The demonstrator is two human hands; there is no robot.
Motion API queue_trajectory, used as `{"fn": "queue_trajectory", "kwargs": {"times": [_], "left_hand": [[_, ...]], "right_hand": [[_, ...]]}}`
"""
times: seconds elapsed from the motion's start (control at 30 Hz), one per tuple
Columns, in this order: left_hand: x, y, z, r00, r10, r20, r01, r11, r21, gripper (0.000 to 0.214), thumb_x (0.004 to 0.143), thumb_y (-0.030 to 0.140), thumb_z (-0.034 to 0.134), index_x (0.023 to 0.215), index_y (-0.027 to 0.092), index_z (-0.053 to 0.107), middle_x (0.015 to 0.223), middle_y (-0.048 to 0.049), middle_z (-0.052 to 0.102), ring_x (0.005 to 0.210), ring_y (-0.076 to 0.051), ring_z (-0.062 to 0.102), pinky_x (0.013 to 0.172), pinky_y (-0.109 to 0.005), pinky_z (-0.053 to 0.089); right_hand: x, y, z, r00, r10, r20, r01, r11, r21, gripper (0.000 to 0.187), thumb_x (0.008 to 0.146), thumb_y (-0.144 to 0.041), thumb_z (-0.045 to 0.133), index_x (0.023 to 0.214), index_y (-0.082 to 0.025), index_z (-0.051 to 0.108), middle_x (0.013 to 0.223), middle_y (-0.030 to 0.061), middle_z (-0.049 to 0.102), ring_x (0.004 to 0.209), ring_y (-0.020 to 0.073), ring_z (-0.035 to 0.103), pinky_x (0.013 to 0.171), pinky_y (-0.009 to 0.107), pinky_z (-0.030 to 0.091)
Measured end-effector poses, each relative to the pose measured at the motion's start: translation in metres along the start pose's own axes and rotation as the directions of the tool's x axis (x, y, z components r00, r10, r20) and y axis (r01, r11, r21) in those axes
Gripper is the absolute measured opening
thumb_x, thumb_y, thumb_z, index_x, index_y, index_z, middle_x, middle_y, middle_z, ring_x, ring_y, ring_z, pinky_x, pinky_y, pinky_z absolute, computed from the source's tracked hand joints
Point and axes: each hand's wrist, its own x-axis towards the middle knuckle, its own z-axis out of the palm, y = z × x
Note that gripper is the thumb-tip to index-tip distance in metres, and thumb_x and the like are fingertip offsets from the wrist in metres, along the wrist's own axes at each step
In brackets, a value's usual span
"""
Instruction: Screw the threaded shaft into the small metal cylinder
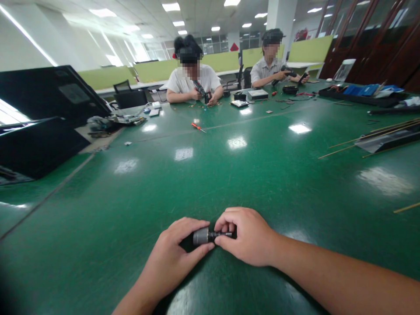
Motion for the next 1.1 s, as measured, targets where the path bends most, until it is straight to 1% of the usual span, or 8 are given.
{"fn": "queue_trajectory", "kwargs": {"times": [0.53,1.1], "left_hand": [[-0.001,-0.0021,-0.0009,1.0,0.012,0.024,-0.012,1.0,-0.006,0.03,0.079,0.026,0.081,0.106,0.027,0.069,0.094,0.0003,0.072,0.086,-0.022,0.064,0.078,-0.036,0.046],[-0.001,-0.0018,-0.0001,1.0,0.012,0.011,-0.012,1.0,-0.004,0.031,0.077,0.024,0.082,0.105,0.028,0.069,0.092,0.0011,0.072,0.085,-0.022,0.064,0.077,-0.036,0.046]], "right_hand": [[0.0003,0.001,0.0009,1.0,0.016,-0.007,-0.016,1.0,-0.001,0.014,0.073,-0.011,0.07,0.083,-0.02,0.069,0.076,-0.0026,0.063,0.073,0.0134,0.058,0.067,0.026,0.042],[0.0001,0.0023,0.0017,1.0,0.005,-0.002,-0.005,1.0,-0.011,0.013,0.075,-0.012,0.07,0.084,-0.021,0.07,0.076,-0.0027,0.063,0.073,0.0132,0.058,0.068,0.026,0.042]]}}
